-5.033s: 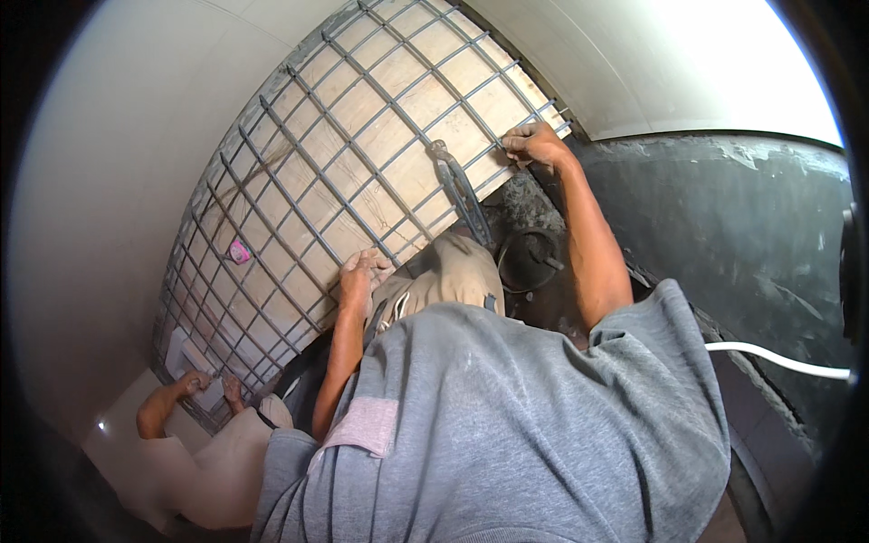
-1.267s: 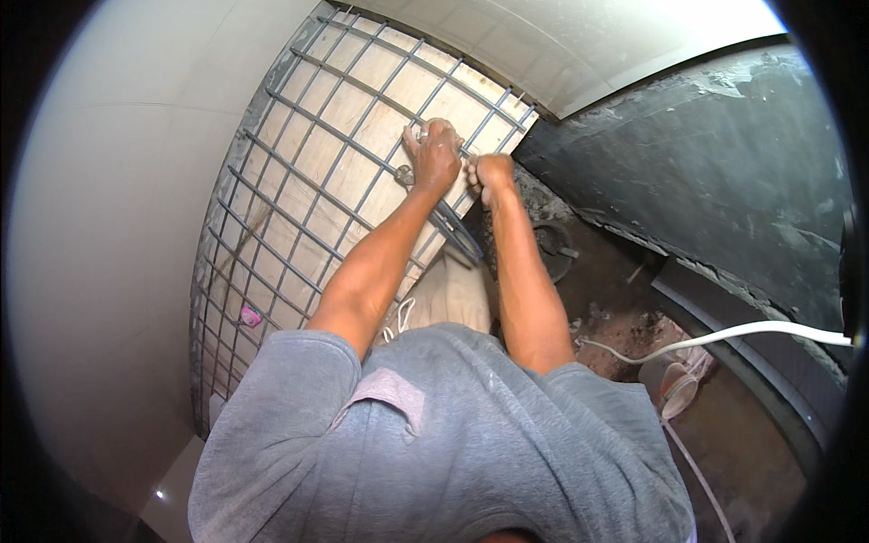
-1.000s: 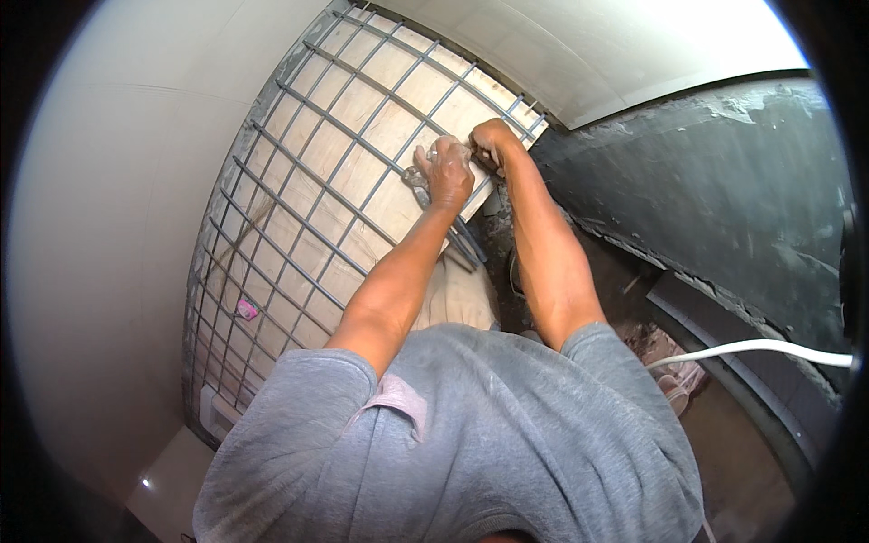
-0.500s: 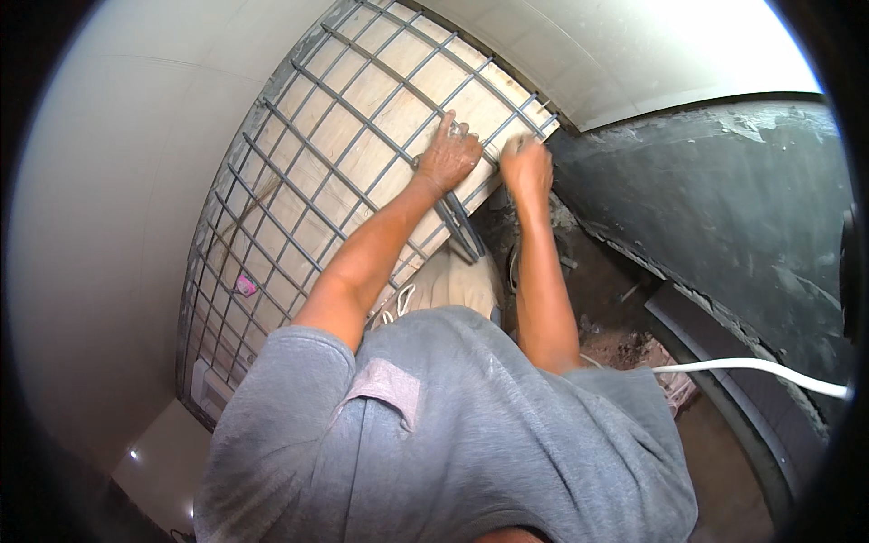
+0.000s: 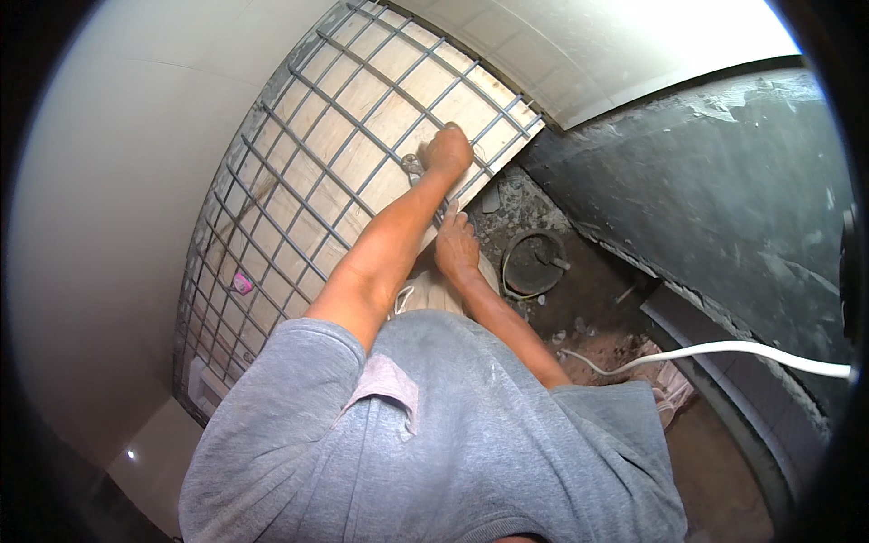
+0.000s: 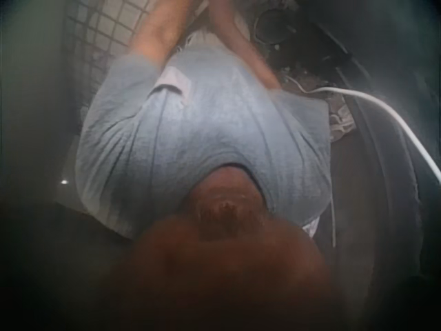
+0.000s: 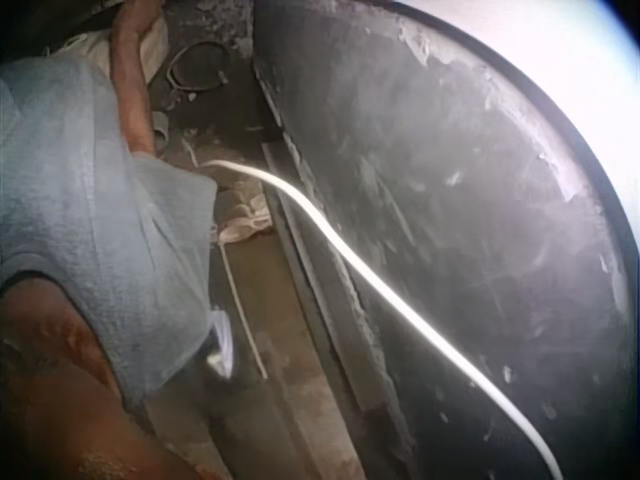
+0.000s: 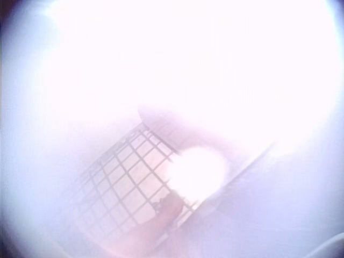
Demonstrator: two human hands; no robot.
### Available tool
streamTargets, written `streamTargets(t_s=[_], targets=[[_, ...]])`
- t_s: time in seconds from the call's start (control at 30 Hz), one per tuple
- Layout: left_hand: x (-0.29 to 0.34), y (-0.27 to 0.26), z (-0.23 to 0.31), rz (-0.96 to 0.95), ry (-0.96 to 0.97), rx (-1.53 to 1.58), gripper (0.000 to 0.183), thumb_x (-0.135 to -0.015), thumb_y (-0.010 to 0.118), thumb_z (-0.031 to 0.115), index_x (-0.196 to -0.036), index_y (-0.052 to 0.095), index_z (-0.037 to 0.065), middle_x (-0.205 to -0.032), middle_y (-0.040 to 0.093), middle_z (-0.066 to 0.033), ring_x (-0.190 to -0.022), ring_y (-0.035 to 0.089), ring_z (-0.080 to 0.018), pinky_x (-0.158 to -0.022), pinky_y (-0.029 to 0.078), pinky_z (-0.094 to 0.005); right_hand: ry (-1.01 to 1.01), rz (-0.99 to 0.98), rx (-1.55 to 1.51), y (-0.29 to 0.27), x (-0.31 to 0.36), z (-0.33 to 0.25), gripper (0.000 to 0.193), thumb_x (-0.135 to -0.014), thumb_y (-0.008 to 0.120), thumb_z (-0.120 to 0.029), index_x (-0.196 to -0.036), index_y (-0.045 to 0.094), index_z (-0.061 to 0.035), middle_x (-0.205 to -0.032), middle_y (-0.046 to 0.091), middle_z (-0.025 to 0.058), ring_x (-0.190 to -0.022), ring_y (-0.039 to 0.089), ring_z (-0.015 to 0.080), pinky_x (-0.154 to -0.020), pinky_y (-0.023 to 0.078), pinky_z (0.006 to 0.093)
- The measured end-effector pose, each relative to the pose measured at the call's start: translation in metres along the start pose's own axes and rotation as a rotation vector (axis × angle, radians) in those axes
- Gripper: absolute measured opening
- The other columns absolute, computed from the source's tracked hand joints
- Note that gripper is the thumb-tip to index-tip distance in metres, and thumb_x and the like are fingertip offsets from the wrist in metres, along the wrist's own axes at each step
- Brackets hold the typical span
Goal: The person secures a metal wire mesh to a wall using wire ties and pliers. They repeatedly wrap the ties around the mesh and wall anchors, then twist them tight with the pliers to fasten the mesh in place.
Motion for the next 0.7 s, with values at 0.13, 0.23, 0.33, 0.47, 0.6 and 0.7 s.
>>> streamTargets(t_s=[0.13,0.23,0.33,0.47,0.6,0.7], targets=[[-0.021,0.054,-0.045,-0.213,-0.558,0.897,0.018,-0.091,0.050,0.007,-0.088,0.063,-0.007,-0.087,0.068,-0.0186,-0.067,0.069,-0.0235,-0.051,0.051,-0.0382,-0.047,0.032,-0.193,-0.013,0.000,-0.002,0.063,-0.084,0.056,-0.011,-0.140,0.030,0.0049,-0.106,0.056,0.0242,-0.085,0.063,0.0372,-0.078,0.053,0.0434],[-0.015,0.065,-0.052,-0.273,-0.719,1.104,0.016,-0.090,0.055,0.004,-0.086,0.061,-0.010,-0.081,0.067,-0.0176,-0.056,0.066,-0.0211,-0.040,0.048,-0.0359,0.004,-0.035,-0.456,-0.028,0.006,0.009,0.058,-0.083,0.057,-0.010,-0.134,0.033,0.0057,-0.091,0.060,0.0204,-0.075,0.065,0.0335,-0.072,0.053,0.0423],[-0.006,0.034,-0.040,-0.414,-0.450,0.938,0.021,-0.091,0.058,0.010,-0.098,0.062,-0.009,-0.086,0.067,-0.0201,-0.062,0.067,-0.0244,-0.050,0.054,-0.0416,0.204,-0.286,-0.856,-0.050,0.031,0.024,0.048,-0.086,0.060,-0.011,-0.125,0.040,0.0054,-0.079,0.061,0.0152,-0.068,0.065,0.0247,-0.065,0.052,0.0359],[0.050,-0.040,-0.053,-0.086,0.139,0.454,0.039,-0.094,0.057,0.022,-0.124,0.055,-0.004,-0.097,0.068,-0.0226,-0.081,0.070,-0.0284,-0.077,0.056,-0.0451,0.340,-0.516,-1.311,-0.061,0.081,0.039,0.034,-0.089,0.063,-0.013,-0.114,0.047,0.0037,-0.076,0.061,0.0088,-0.060,0.059,0.0115,-0.054,0.047,0.0263],[0.166,-0.062,-0.144,-0.162,0.171,0.268,0.043,-0.090,0.058,0.017,-0.130,0.052,0.002,-0.103,0.068,-0.0203,-0.095,0.066,-0.0352,-0.086,0.052,-0.0452,0.364,-0.408,-1.125,-0.087,0.106,0.050,0.042,-0.083,0.068,-0.009,-0.118,0.052,0.0082,-0.087,0.065,0.0146,-0.069,0.064,0.0183,-0.060,0.052,0.0311],[0.236,-0.037,-0.199,-0.294,-0.056,0.218,0.036,-0.082,0.063,0.022,-0.104,0.065,-0.006,-0.101,0.068,-0.0243,-0.093,0.066,-0.0405,-0.082,0.052,-0.0484,0.240,-0.480,-1.051,-0.121,0.118,0.043,0.026,-0.083,0.056,0.008,-0.109,0.054,0.0067,-0.083,0.065,0.0125,-0.067,0.064,0.0211,-0.060,0.051,0.0318]])
Point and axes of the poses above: each hand's wrist, its own x-axis away from the middle knuckle, its own y-axis out of the palm, z = x × y, the point moved 8 cm from there along -x, towards the middle knuckle
